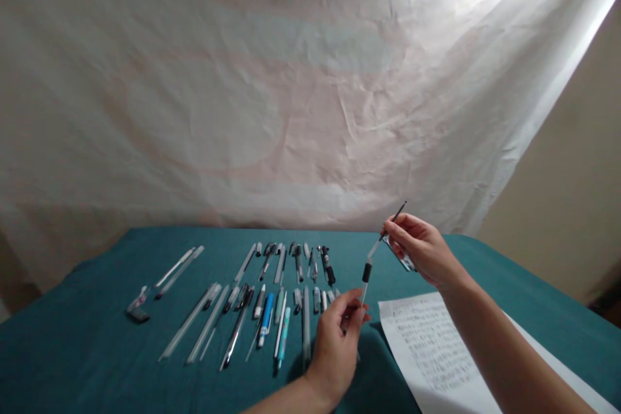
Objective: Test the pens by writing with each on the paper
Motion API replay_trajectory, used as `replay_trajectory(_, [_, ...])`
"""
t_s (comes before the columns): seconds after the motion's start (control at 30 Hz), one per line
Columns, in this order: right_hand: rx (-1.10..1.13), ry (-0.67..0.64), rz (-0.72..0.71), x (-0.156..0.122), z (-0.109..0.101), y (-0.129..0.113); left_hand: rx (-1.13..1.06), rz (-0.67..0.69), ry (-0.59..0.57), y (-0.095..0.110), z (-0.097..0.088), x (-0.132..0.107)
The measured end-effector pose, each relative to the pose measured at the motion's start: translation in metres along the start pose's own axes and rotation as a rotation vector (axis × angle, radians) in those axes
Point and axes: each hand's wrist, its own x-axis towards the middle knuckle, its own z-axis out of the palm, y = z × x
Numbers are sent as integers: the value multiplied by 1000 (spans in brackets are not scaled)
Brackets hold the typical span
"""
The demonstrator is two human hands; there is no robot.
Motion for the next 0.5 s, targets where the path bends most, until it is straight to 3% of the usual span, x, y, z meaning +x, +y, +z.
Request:
replay_trajectory(0.33, [-66, -23, 3, 2, -5, 1, 23, 27, -34, -1, -2, 0])
replay_trajectory(0.5, [-158, -137, -4, -1, -6, -1, 39, 42, -40, -8, -1, -1])
